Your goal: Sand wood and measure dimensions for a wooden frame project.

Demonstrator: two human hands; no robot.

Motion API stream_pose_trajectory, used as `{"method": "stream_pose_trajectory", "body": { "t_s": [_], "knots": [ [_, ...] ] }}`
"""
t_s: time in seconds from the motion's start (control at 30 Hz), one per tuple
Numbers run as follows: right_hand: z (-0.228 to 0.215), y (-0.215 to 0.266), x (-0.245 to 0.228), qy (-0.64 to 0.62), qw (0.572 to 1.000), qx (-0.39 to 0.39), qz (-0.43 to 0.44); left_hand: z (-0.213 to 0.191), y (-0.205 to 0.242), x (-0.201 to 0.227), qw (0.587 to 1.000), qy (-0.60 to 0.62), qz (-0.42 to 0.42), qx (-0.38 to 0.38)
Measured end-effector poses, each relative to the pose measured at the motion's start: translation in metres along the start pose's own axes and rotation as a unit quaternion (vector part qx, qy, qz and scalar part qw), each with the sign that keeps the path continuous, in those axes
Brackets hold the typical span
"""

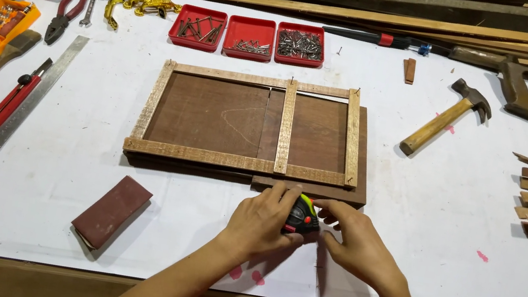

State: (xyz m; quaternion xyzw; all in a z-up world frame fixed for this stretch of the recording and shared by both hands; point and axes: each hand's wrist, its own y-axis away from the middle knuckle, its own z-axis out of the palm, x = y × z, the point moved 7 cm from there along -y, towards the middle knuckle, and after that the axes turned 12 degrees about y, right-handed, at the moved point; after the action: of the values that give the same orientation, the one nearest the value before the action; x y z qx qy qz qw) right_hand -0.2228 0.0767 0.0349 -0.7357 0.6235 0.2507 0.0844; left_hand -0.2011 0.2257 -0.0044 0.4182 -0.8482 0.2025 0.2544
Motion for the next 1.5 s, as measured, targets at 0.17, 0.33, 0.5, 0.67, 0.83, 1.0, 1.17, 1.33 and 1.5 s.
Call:
{"method": "stream_pose_trajectory", "body": {
  "t_s": [0.17,0.33,0.5,0.67,0.83,1.0,1.17,1.33,1.5],
  "knots": [
    [-0.004,0.004,0.002,-0.091,0.996,0.006,0.001,-0.017,0.001,0.013,0.998,0.05,0.02,0.043],
    [-0.024,0.001,0.007,-0.178,0.983,0.036,-0.03,-0.047,-0.014,0.028,0.989,0.112,0.024,0.09],
    [-0.041,-0.013,0.015,-0.326,0.936,0.107,-0.079,-0.073,-0.032,0.03,0.965,0.174,0.041,0.19],
    [-0.055,-0.022,0.018,-0.242,0.946,0.204,-0.061,-0.078,-0.054,0.02,0.953,0.246,-0.005,0.175],
    [-0.048,-0.038,0.036,-0.25,0.945,0.212,-0.011,-0.07,-0.069,0.009,0.907,0.398,-0.098,0.095],
    [-0.06,-0.042,0.024,-0.188,0.948,0.256,0.011,-0.031,-0.082,-0.021,0.8,0.582,-0.146,0.019],
    [-0.064,-0.047,0.015,-0.097,0.942,0.322,-0.009,-0.036,-0.089,-0.01,0.813,0.561,-0.152,-0.004],
    [-0.062,-0.051,0.022,-0.092,0.935,0.342,-0.011,-0.045,-0.097,-0.012,0.846,0.526,-0.09,0.003],
    [-0.078,-0.047,0.021,-0.071,0.934,0.341,-0.085,-0.063,-0.101,-0.004,0.899,0.438,-0.008,-0.019]
  ]
}}
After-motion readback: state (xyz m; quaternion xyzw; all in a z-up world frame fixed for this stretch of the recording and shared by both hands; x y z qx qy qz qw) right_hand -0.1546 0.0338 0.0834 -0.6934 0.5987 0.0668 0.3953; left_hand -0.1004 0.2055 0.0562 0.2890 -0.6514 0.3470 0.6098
